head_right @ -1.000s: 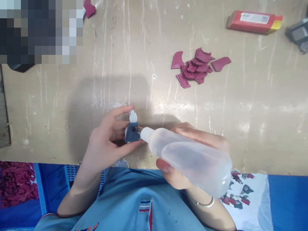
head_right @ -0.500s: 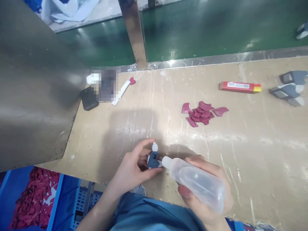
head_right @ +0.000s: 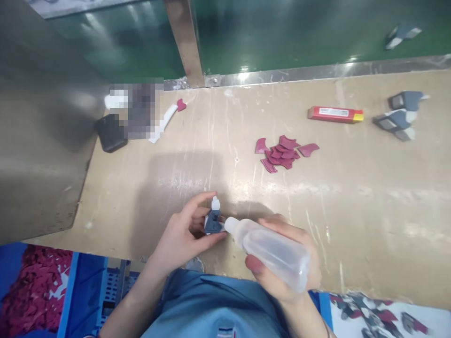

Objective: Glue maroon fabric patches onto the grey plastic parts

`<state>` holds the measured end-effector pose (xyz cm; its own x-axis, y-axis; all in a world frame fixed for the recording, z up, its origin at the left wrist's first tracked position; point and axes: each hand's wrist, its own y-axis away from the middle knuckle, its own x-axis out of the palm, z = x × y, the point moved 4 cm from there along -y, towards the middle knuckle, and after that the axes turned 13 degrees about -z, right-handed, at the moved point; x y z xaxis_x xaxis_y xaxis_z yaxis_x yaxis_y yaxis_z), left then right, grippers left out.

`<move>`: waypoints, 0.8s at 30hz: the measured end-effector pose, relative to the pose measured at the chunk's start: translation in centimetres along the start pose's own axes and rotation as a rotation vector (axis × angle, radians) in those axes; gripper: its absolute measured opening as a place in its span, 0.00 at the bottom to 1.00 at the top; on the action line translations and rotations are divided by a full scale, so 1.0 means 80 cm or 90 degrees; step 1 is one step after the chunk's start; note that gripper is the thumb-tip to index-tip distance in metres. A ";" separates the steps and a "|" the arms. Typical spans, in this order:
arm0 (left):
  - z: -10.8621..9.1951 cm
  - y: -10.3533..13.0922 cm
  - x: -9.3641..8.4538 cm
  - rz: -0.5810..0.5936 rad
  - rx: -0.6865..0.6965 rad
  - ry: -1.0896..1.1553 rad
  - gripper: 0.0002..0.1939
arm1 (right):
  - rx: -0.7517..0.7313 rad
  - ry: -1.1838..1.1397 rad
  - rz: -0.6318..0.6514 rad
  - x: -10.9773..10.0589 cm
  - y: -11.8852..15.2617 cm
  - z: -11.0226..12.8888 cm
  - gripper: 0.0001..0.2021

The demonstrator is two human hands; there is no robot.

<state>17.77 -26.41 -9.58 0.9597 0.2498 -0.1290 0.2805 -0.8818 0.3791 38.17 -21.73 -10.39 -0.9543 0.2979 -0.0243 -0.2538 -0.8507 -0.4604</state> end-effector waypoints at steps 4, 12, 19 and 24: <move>-0.004 0.000 0.000 -0.004 0.014 -0.014 0.33 | -0.036 -0.030 0.043 0.013 -0.005 0.012 0.20; -0.006 -0.001 0.000 -0.011 0.028 -0.012 0.33 | -0.036 -0.041 0.052 0.018 -0.011 0.019 0.20; -0.008 0.000 0.000 -0.010 0.035 0.016 0.33 | -0.094 -0.053 0.067 0.020 -0.018 0.023 0.18; -0.009 0.000 0.000 -0.006 0.036 0.022 0.33 | -0.060 -0.056 0.159 0.022 -0.020 0.030 0.19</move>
<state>17.80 -26.10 -8.89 0.9573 0.2713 -0.1001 0.2892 -0.9002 0.3255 36.50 -20.90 -7.59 -0.9965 0.0414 -0.0721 0.0032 -0.8477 -0.5305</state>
